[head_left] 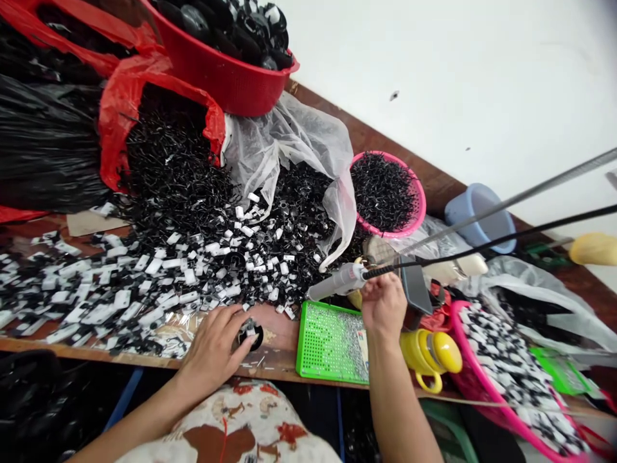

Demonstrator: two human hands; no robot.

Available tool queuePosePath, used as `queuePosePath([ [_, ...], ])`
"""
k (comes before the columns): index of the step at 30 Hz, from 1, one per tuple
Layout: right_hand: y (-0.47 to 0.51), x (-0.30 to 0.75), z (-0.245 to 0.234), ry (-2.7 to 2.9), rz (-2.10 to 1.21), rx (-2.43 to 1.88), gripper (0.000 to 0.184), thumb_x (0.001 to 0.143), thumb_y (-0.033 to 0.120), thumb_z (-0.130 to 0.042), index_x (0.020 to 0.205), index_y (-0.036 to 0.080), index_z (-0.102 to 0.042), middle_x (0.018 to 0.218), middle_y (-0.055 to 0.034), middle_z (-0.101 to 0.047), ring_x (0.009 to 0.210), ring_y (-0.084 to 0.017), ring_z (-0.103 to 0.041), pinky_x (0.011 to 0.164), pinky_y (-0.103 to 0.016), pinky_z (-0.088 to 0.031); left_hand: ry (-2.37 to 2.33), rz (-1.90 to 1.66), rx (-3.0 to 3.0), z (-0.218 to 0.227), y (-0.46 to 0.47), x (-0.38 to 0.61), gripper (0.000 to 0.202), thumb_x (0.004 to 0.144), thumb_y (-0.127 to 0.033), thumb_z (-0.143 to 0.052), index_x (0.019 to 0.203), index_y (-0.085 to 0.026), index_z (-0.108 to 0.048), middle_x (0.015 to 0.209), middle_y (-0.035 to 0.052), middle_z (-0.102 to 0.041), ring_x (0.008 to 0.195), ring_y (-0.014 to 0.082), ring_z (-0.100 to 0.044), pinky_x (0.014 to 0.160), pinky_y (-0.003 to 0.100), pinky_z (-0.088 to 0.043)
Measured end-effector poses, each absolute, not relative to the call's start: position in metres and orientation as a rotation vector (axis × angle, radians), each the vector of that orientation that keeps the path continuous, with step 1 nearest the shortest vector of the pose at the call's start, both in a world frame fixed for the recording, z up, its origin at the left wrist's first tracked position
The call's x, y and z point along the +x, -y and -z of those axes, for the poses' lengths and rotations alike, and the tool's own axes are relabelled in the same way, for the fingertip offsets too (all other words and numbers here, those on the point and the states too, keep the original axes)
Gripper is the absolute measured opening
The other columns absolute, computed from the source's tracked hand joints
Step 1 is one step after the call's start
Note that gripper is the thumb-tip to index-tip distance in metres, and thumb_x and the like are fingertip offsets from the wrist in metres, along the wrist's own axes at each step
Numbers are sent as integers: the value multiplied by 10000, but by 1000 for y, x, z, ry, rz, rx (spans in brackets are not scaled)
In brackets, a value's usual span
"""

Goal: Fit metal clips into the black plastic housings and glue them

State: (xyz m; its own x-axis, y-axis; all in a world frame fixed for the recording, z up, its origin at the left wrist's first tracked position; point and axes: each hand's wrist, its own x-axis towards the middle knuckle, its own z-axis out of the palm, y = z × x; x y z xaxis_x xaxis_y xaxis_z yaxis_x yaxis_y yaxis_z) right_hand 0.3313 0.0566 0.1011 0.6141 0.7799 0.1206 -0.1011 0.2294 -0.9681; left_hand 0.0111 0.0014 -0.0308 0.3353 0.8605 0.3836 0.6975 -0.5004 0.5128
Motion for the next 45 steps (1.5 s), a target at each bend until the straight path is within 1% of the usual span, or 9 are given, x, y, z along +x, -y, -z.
queuePosePath([
  [8, 46, 255, -53, 993, -830, -1463, 156, 913, 390, -687, 961, 243, -706, 716, 13, -662, 588, -120, -605, 576, -259, -516, -1254, -867, 2108, 16, 6, 16, 164, 959, -243, -562, 1108, -194, -609, 1127, 115, -692, 1089, 295, -626, 964, 493, -507],
  [15, 45, 218, -31, 1708, -1078, -1533, 133, 950, 260, -610, 1042, 256, -707, 968, -45, -701, 835, -167, -676, 783, -326, -564, -1332, -1123, 930, -17, 0, -33, 412, 775, -403, -818, 1068, -221, -593, 1008, 19, -626, 796, 162, -644, 603, 267, -580],
  [20, 22, 194, -13, 2005, -990, -1535, 167, 984, 189, -546, 1041, 220, -700, 1034, -73, -699, 998, -197, -663, 933, -359, -524, -1310, -1064, 690, -26, 14, -58, 452, 733, -388, -856, 1100, -200, -671, 980, 21, -661, 739, 128, -622, 533, 206, -552],
  [22, 12, 185, -7, 2068, -941, -1589, 140, 972, 237, -596, 1061, 201, -699, 1058, -94, -688, 1007, -220, -654, 924, -376, -521, -1295, -1064, 659, -25, 21, -58, 432, 731, -380, -863, 1068, -193, -666, 971, 20, -673, 730, 125, -631, 534, 207, -562],
  [26, 3, 180, -10, 2134, -909, -1644, 303, 911, 321, -717, 1183, 200, -667, 1171, -125, -661, 1059, -253, -633, 922, -394, -513, -1237, -956, 660, -24, 26, -55, 426, 768, -390, -840, 1084, -196, -631, 933, 20, -682, 678, 144, -666, 469, 218, -555],
  [34, 19, 194, -23, 2249, -999, -1713, 43, 924, 250, -679, 933, 212, -663, 1007, -51, -691, 892, -189, -630, 785, -311, -457, -1195, -878, 704, -26, 17, -51, 469, 749, -410, -830, 1098, -191, -604, 945, 17, -683, 657, 158, -703, 521, 297, -640],
  [39, 18, 183, -15, 1987, -951, -1727, 133, 957, 262, -614, 840, 208, -583, 852, -34, -649, 786, -167, -601, 723, -295, -455, -1166, -769, 763, -24, 14, -32, 448, 751, -430, -805, 1070, -208, -582, 993, 12, -657, 564, 152, -698, 441, 280, -598],
  [43, 15, 165, -23, 1541, -1121, -1570, 167, 967, 361, -587, 883, 222, -547, 716, 29, -566, 598, -117, -530, 555, -241, -427, -1167, -774, 848, -21, 14, -19, 361, 787, -397, -767, 1051, -224, -591, 991, -2, -643, 580, 124, -661, 448, 258, -588],
  [45, 15, 155, -26, 1544, -1128, -1476, 99, 944, 304, -595, 1000, 223, -583, 736, 33, -562, 597, -112, -521, 548, -234, -433, -1163, -811, 865, -18, 13, -16, 319, 795, -370, -752, 1039, -225, -606, 982, -4, -640, 608, 119, -639, 459, 252, -590],
])
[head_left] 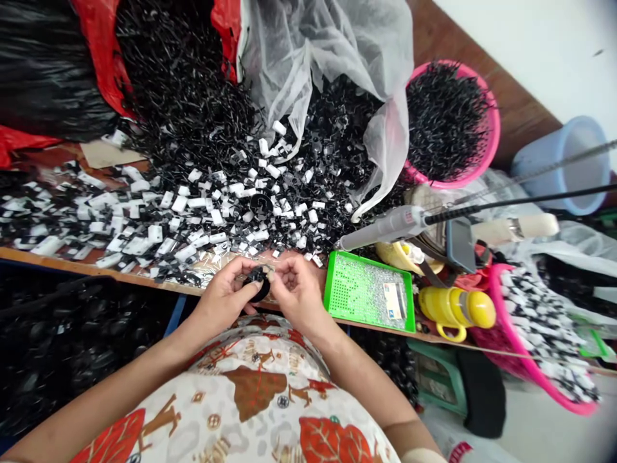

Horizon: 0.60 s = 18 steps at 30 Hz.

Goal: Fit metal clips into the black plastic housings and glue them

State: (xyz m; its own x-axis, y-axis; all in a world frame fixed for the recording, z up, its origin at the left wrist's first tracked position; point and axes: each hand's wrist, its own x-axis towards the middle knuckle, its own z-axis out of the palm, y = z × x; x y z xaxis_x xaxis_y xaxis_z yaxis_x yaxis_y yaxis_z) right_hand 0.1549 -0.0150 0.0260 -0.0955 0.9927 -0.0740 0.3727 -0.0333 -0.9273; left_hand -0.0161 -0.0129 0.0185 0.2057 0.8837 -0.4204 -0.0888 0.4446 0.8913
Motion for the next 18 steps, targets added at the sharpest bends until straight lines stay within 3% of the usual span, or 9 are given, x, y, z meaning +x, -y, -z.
queuePosePath([
  [4, 17, 142, -28, 1792, -996, -1340, 288, 907, 148, -555, 1172, 218, -644, 871, -25, -634, 702, -135, -563, 666, -281, -506, -1155, -880, 803, -17, 11, -19, 285, 743, -331, -777, 955, -215, -625, 948, -7, -617, 682, 143, -628, 500, 287, -619],
  [7, 20, 140, -32, 1931, -972, -1296, 305, 923, 159, -580, 1216, 187, -662, 909, -56, -662, 778, -161, -598, 742, -326, -537, -1099, -900, 709, -19, 13, -27, 321, 720, -337, -809, 949, -208, -626, 972, 2, -626, 761, 166, -646, 572, 322, -644],
  [10, 16, 144, -42, 2005, -1144, -1244, 401, 923, 220, -653, 1322, 180, -641, 921, -51, -663, 745, -145, -599, 708, -306, -545, -1098, -946, 669, -18, 16, -33, 392, 693, -367, -855, 942, -201, -600, 896, -4, -635, 706, 146, -630, 565, 291, -625],
  [13, -6, 156, -50, 1971, -1271, -1247, 307, 943, 295, -660, 1240, 231, -705, 938, -36, -678, 755, -132, -611, 668, -271, -528, -1136, -964, 701, -13, 17, -36, 427, 696, -396, -869, 943, -204, -578, 879, 1, -633, 710, 156, -623, 543, 304, -627],
  [18, -74, 181, -48, 1997, -725, -1547, 189, 946, 203, -595, 1049, 217, -753, 967, -47, -678, 819, -157, -620, 808, -321, -509, -1102, -920, 791, -13, 13, -40, 393, 771, -427, -821, 985, -206, -576, 1037, 45, -640, 817, 188, -634, 589, 386, -666],
])
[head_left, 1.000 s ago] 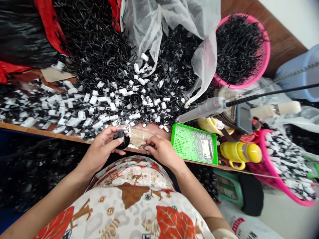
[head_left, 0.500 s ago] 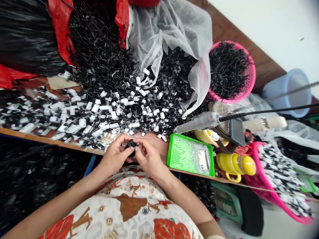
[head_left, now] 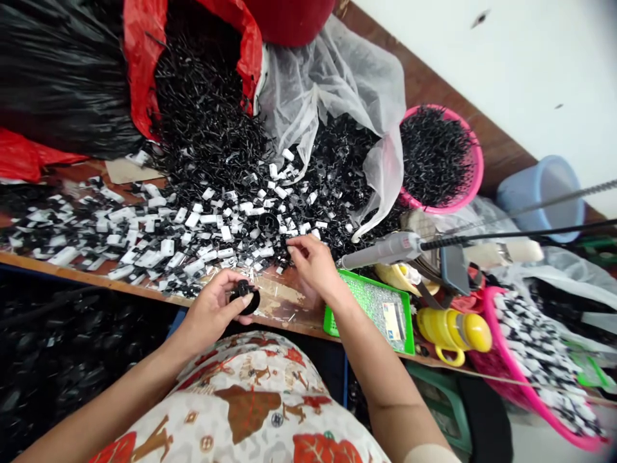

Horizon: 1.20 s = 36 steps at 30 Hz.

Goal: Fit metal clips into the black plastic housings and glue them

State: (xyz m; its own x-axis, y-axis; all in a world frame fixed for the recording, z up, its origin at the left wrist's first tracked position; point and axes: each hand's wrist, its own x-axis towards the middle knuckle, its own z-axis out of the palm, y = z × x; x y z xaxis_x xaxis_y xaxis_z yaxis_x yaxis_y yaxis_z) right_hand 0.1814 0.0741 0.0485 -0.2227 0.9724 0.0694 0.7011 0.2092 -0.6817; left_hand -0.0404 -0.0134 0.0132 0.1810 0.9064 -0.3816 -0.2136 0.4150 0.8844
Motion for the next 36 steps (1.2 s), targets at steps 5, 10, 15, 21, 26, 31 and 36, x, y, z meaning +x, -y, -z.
queuePosePath([
  [5, -113, 186, -54, 2153, -452, -1634, 221, 954, 191, -554, 1049, 219, -751, 1013, -64, -672, 904, -198, -647, 864, -327, -497, -1029, -914, 831, -17, 12, -45, 415, 806, -431, -790, 1078, -205, -572, 1159, 102, -659, 858, 203, -674, 672, 395, -667],
  [10, -130, 191, -63, 2106, -377, -1682, 218, 936, 184, -562, 1030, 200, -758, 981, -71, -683, 869, -205, -650, 833, -322, -505, -1115, -964, 775, -3, 8, -42, 453, 758, -454, -816, 1025, -209, -544, 1042, 82, -673, 793, 206, -668, 607, 389, -656],
  [15, -151, 183, -71, 2026, -242, -1627, 234, 949, 184, -547, 1060, 175, -752, 1014, -86, -682, 911, -204, -647, 865, -312, -501, -1140, -946, 783, 7, 4, -37, 410, 798, -475, -769, 1015, -214, -539, 1011, 53, -663, 708, 182, -664, 540, 351, -630],
  [21, -183, 141, -67, 2472, -252, -1662, 133, 907, 252, -668, 994, 210, -759, 1025, -74, -668, 929, -222, -640, 835, -319, -481, -1174, -865, 795, 4, 1, -39, 405, 769, -453, -784, 990, -223, -535, 941, 18, -667, 630, 170, -663, 474, 307, -596],
  [26, -175, 146, -78, 2432, -81, -1577, 158, 960, 256, -581, 951, 186, -722, 1041, -105, -647, 907, -225, -614, 806, -335, -467, -1150, -915, 727, -4, 2, -42, 416, 770, -446, -807, 991, -221, -537, 911, 12, -676, 622, 175, -679, 495, 298, -590],
  [31, -89, 173, -56, 2493, 44, -1226, 280, 1021, 220, -446, 976, 202, -721, 953, -104, -676, 785, -206, -566, 695, -340, -441, -902, -1026, 419, -22, -2, -43, 360, 802, -343, -810, 1031, -223, -560, 1058, 43, -739, 850, 202, -735, 755, 345, -611],
  [36, -11, 170, -21, 2300, -349, -1114, 235, 996, 211, -514, 1121, 243, -710, 1114, -107, -696, 972, -206, -659, 810, -335, -552, -938, -1036, 389, -23, -5, -32, 358, 756, -282, -852, 1001, -202, -603, 910, 4, -742, 824, 143, -701, 779, 254, -546],
])
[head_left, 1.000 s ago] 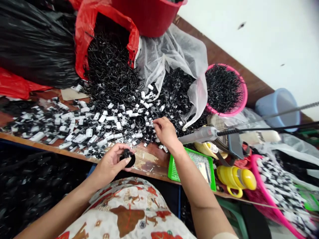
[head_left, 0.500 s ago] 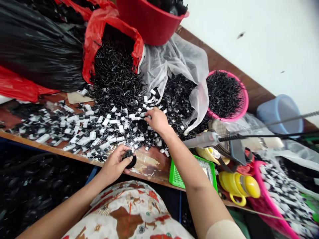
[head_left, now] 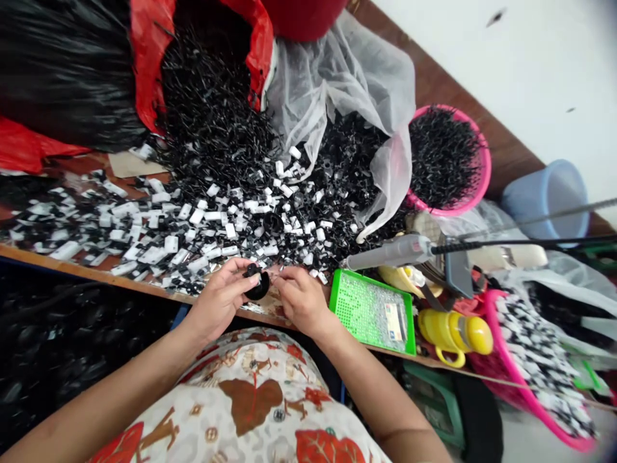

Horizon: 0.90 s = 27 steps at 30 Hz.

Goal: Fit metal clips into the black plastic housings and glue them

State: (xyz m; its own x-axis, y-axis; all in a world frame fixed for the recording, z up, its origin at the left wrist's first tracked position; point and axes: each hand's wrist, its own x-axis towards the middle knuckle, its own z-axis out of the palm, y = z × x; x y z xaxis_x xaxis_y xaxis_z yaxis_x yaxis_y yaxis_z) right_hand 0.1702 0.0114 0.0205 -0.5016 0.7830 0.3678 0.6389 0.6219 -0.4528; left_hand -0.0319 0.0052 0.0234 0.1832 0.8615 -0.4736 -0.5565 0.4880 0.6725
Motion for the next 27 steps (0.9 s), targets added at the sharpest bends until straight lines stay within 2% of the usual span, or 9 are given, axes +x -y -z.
queuePosePath([
  [3, 6, 164, -12, 1723, -756, -1330, 229, 994, 299, -555, 1171, 221, -677, 1110, -114, -688, 988, -201, -699, 853, -351, -593, -1005, -993, 468, -18, 0, -27, 361, 745, -308, -861, 982, -194, -614, 883, -1, -736, 800, 129, -678, 739, 220, -521],
  [7, 8, 166, -6, 1455, -1218, -1459, 288, 948, 445, -625, 1075, 194, -687, 878, -60, -713, 685, -154, -664, 647, -292, -575, -1046, -986, 617, -15, 8, -21, 338, 758, -321, -849, 975, -195, -623, 875, -9, -711, 797, 117, -641, 719, 197, -516],
  [10, 2, 172, -8, 1541, -1053, -1547, 216, 899, 410, -674, 900, 194, -697, 835, -50, -698, 687, -147, -621, 645, -278, -539, -1060, -923, 701, -18, 12, -18, 341, 778, -341, -826, 1012, -207, -618, 989, 14, -705, 841, 146, -644, 706, 239, -570],
  [12, -2, 173, -14, 1461, -1004, -1580, 213, 895, 412, -663, 873, 200, -665, 791, -30, -675, 657, -138, -598, 622, -270, -519, -1073, -885, 719, -22, 14, -17, 360, 777, -367, -818, 1029, -218, -607, 1106, 38, -689, 894, 188, -660, 694, 315, -624],
  [14, -4, 171, -22, 1339, -1125, -1552, 256, 916, 462, -627, 879, 209, -620, 716, 5, -633, 587, -122, -559, 568, -254, -485, -1086, -854, 741, -26, 16, -15, 373, 758, -371, -823, 1020, -219, -606, 1106, 45, -681, 896, 211, -669, 674, 364, -650],
  [17, -2, 164, -30, 1435, -1295, -1468, 316, 918, 504, -622, 796, 221, -552, 624, 49, -538, 547, -103, -472, 512, -224, -386, -1133, -799, 776, -30, 19, -13, 369, 716, -332, -835, 991, -217, -619, 955, 27, -680, 812, 205, -670, 608, 329, -641],
  [20, 1, 161, -30, 1570, -1269, -1474, 374, 919, 501, -629, 713, 220, -493, 596, 65, -464, 556, -94, -395, 508, -223, -308, -1189, -749, 834, -29, 20, -13, 354, 701, -306, -818, 990, -218, -634, 918, 22, -674, 732, 189, -653, 492, 260, -586],
  [23, 4, 162, -30, 1559, -1256, -1495, 383, 944, 502, -602, 714, 220, -482, 593, 71, -451, 554, -92, -387, 520, -230, -298, -1217, -734, 903, -28, 19, -12, 327, 715, -312, -791, 980, -215, -627, 886, 14, -655, 650, 160, -611, 414, 221, -523],
  [27, 11, 161, -31, 1672, -1151, -1505, 362, 956, 450, -598, 706, 223, -470, 608, 61, -463, 571, -101, -415, 545, -241, -303, -1237, -703, 956, -27, 18, -11, 279, 736, -332, -763, 935, -223, -600, 707, -37, -544, 527, 125, -486, 357, 215, -472],
])
